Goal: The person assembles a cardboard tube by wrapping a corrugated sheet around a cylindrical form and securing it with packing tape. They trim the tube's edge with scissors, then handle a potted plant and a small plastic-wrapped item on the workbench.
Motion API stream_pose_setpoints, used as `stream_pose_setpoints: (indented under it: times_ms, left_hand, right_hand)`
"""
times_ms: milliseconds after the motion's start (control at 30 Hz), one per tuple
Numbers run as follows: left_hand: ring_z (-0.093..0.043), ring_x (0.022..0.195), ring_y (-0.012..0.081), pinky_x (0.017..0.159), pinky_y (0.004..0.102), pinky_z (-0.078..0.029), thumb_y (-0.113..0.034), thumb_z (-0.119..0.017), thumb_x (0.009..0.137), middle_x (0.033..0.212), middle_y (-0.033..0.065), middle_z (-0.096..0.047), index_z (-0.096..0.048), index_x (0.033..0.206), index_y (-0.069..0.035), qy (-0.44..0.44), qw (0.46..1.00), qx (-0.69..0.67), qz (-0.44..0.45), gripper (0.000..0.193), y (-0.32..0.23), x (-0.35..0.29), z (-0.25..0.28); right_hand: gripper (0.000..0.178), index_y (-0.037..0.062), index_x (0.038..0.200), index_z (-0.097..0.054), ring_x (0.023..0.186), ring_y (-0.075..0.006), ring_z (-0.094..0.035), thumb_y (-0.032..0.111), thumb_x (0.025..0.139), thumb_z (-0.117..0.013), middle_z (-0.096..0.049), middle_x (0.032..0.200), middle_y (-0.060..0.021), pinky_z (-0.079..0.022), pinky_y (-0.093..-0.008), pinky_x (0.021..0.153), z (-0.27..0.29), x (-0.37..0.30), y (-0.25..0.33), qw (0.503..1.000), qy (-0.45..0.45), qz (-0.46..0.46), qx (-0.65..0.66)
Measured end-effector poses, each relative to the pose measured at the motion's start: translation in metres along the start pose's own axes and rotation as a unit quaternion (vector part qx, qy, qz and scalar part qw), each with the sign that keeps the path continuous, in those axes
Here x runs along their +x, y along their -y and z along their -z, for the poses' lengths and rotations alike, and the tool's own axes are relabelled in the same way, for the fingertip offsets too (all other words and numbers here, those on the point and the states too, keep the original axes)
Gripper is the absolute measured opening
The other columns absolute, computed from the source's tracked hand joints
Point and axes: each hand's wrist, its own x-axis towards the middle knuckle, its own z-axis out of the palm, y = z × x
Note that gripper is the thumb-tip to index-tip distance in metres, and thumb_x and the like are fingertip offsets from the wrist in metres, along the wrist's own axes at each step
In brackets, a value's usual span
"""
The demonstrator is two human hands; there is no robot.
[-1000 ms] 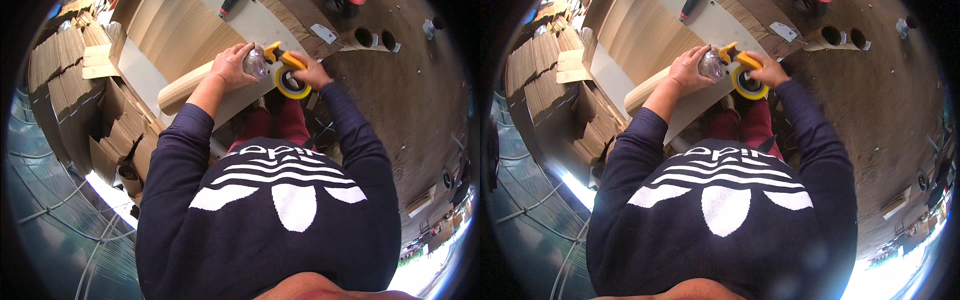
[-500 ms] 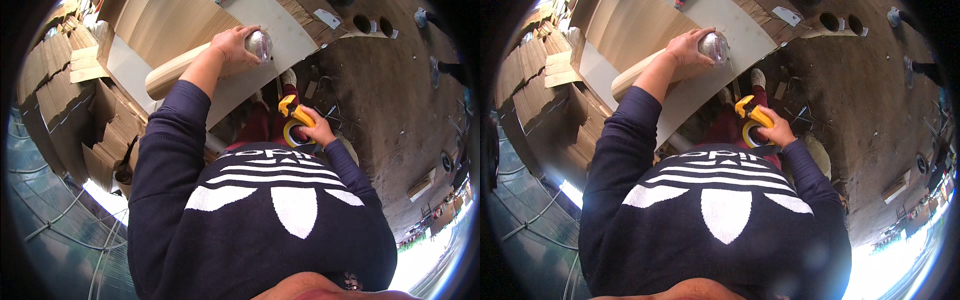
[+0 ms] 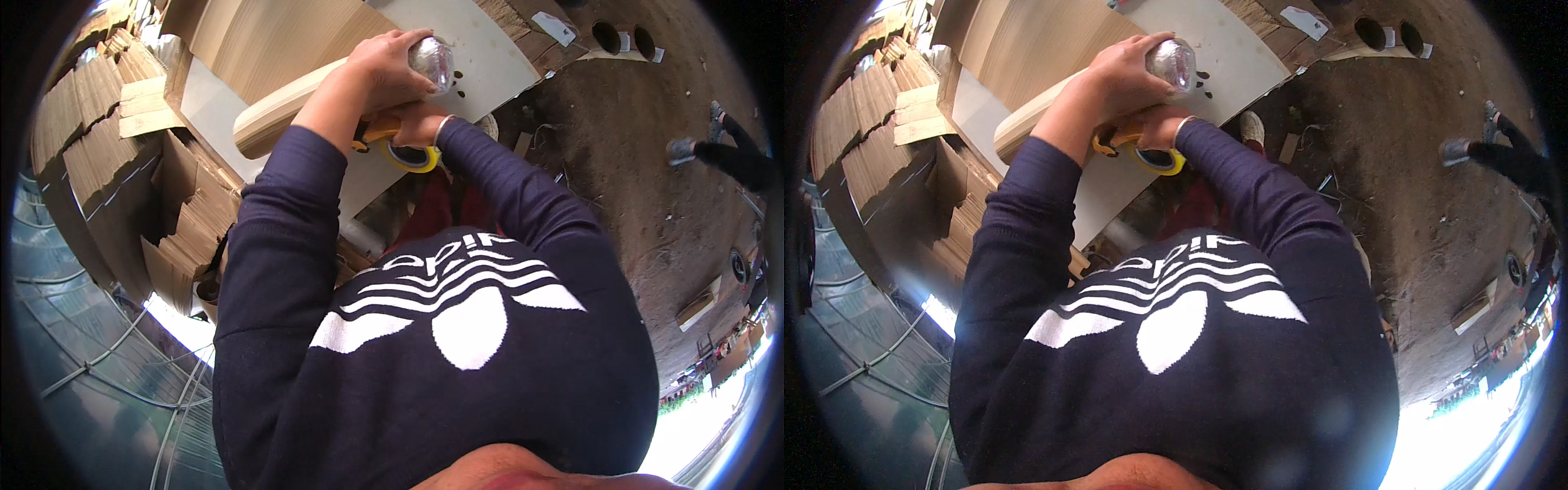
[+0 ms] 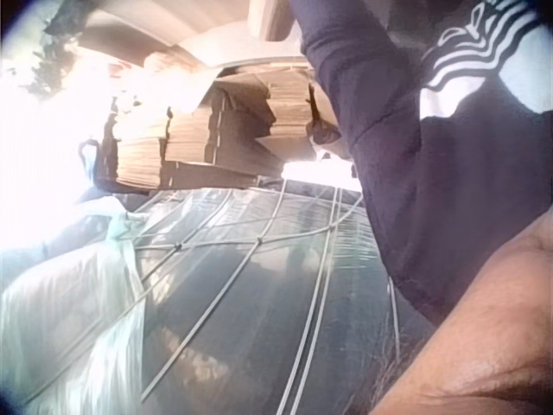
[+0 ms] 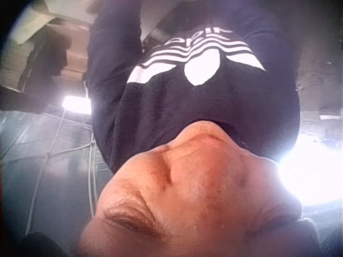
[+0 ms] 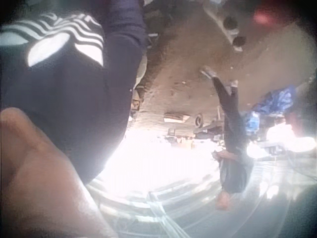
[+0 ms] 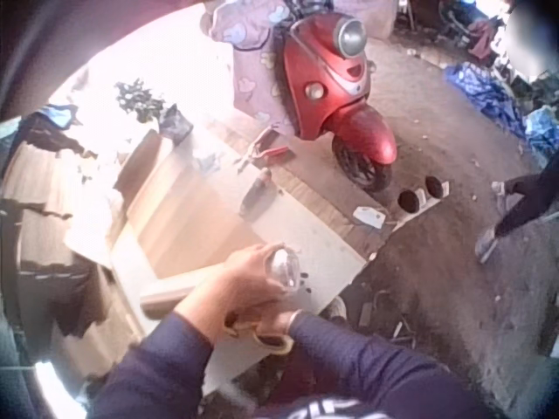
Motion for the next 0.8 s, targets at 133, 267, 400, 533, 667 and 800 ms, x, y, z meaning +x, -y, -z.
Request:
stream_pose_setpoints:
  times_ms: [133,267,400,533,667,800]
  left_hand:
    - [-0.054,0.131,0.0321,0.11,0.045,-0.042,-0.059,-0.087,0.06,0.14,0.01,-0.057,-0.047,0.15,-0.028,-0.132,0.99,0.04,-0.032,0.103,0.009,-0.023,-0.017]
    - [-0.042,0.137,0.0306,0.114,0.0471,-0.035,-0.056,-0.089,0.059,0.143,0.0063,-0.048,-0.043,0.15,-0.027,-0.196,0.977,0.057,-0.056,0.106,0.01,-0.059,-0.052]
    - [-0.035,0.143,0.0346,0.118,0.0491,-0.029,-0.059,-0.088,0.06,0.156,0.0125,-0.039,-0.038,0.154,-0.014,-0.171,0.981,-0.059,0.073,0.115,0.021,-0.084,-0.065]
    - [-0.031,0.147,0.0352,0.121,0.0536,-0.021,-0.063,-0.087,0.058,0.156,0.0143,-0.038,-0.038,0.154,-0.013,-0.072,0.987,-0.02,0.139,0.119,0.022,-0.105,-0.071]
    - [-0.03,0.147,0.0344,0.122,0.0571,-0.015,-0.063,-0.088,0.053,0.155,0.0164,-0.038,-0.043,0.15,-0.014,-0.154,0.978,-0.018,0.137,0.117,0.007,-0.127,-0.091]
    - [-0.031,0.147,0.0364,0.121,0.0578,-0.014,-0.056,-0.092,0.051,0.155,0.0182,-0.037,-0.031,0.153,-0.006,-0.239,0.95,-0.113,0.163,0.129,-0.005,-0.145,-0.113]
  right_hand:
    - [0.06,0.0273,0.139,-0.061,0.12,-0.0316,-0.063,0.027,0.079,-0.066,-0.064,0.135,-0.0139,-0.049,-0.0402,0.105,-0.011,0.005,-0.003,0.999,0.043,-0.03,0.005]
    - [0.063,0.0162,0.136,-0.062,0.104,-0.0371,-0.068,0.029,0.074,-0.068,-0.072,0.11,-0.0207,-0.054,-0.0435,0.092,-0.026,-0.056,-0.013,0.999,0.025,-0.028,0.039]
    - [0.072,0.0132,0.138,-0.061,0.1,-0.0355,-0.066,0.021,0.069,-0.079,-0.068,0.106,-0.0173,-0.053,-0.042,0.091,0.009,-0.136,-0.02,0.999,-0.04,-0.005,0.028]
    - [0.066,0.0093,0.135,-0.064,0.096,-0.0299,-0.066,0.009,0.07,-0.078,-0.067,0.107,-0.0139,-0.053,-0.0366,0.088,0.08,-0.168,-0.013,0.993,-0.09,0.038,0.06]
    - [0.067,0.0082,0.135,-0.063,0.094,-0.027,-0.066,0.005,0.071,-0.082,-0.069,0.109,-0.0118,-0.053,-0.0342,0.087,0.143,-0.135,0.018,0.974,-0.187,0.127,0.021]
    - [0.062,0.0156,0.132,-0.066,0.088,-0.0281,-0.068,0.015,0.072,-0.084,-0.068,0.099,-0.0098,-0.056,-0.0369,0.079,0.166,-0.077,0.061,0.956,-0.179,0.213,-0.088]
